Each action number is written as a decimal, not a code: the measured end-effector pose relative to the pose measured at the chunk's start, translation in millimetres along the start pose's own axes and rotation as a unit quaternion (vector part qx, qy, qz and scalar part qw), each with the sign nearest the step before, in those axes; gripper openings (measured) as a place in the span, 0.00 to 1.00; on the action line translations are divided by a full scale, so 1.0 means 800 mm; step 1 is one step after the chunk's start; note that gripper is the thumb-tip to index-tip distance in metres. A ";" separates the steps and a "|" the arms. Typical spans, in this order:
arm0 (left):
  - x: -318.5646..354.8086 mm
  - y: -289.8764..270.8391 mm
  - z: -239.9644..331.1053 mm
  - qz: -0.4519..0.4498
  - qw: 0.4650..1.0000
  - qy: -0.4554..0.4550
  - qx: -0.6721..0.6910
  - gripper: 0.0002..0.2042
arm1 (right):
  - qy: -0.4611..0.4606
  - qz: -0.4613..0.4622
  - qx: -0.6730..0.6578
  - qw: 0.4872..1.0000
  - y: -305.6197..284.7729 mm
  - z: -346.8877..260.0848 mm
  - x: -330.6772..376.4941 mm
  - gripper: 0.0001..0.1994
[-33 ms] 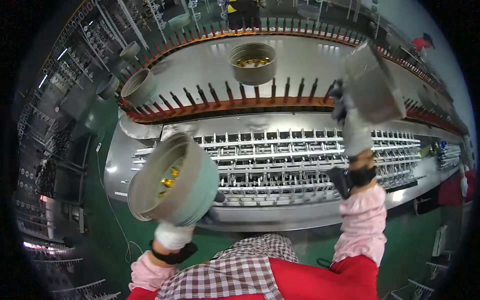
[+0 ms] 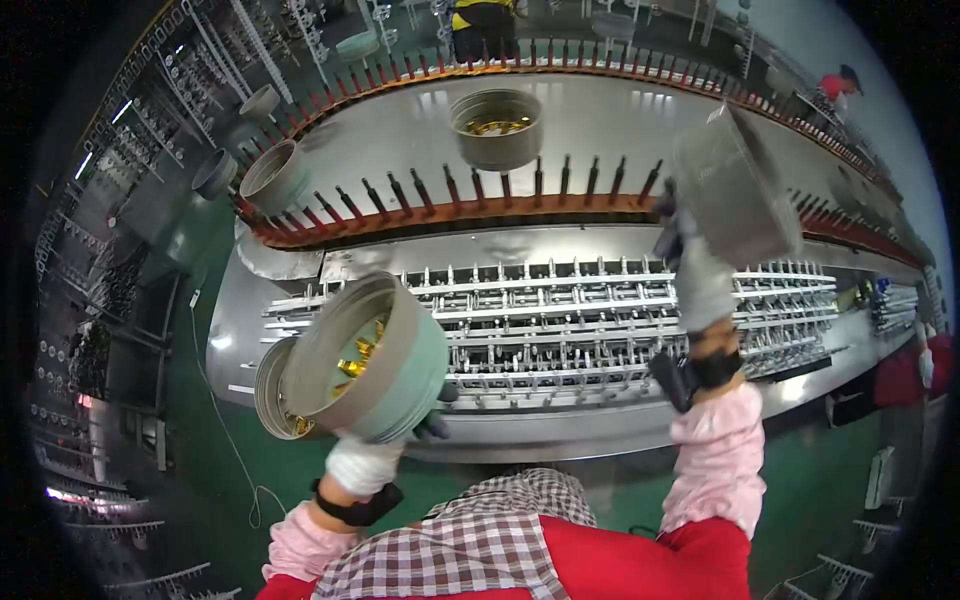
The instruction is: The recorder is unloading finished plastic/metal parts from a conveyor system and placing them into containers, while also interacting with an overhead line.
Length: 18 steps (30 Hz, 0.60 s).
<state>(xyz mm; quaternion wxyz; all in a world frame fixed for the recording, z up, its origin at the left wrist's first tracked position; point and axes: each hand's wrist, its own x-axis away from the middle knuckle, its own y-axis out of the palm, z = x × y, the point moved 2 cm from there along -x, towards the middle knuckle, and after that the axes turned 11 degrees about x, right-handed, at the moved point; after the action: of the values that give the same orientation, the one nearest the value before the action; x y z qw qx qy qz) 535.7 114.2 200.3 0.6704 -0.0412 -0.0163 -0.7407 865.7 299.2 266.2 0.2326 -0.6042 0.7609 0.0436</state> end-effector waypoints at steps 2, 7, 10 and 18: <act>-0.002 0.015 -0.041 -0.045 0.996 -0.023 0.068 0.16 | 0.053 -0.012 -0.040 0.998 -0.003 0.001 0.054 0.20; -0.034 0.024 -0.106 -0.025 0.995 -0.005 0.092 0.16 | 0.088 -0.089 0.015 0.992 -0.033 0.039 0.159 0.20; -0.047 0.024 -0.129 -0.015 0.998 0.038 0.054 0.15 | 0.075 -0.074 0.075 0.992 -0.036 0.083 0.201 0.20; -0.025 0.019 -0.156 -0.028 0.826 0.135 -0.547 0.14 | 0.071 -0.134 0.168 0.974 -0.014 0.129 0.249 0.18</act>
<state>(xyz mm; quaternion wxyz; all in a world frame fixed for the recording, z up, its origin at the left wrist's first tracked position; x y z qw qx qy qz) 547.8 122.8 74.1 0.5120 -0.3005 0.4811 -0.6451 875.2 152.9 95.6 0.2795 -0.6547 0.6839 -0.1599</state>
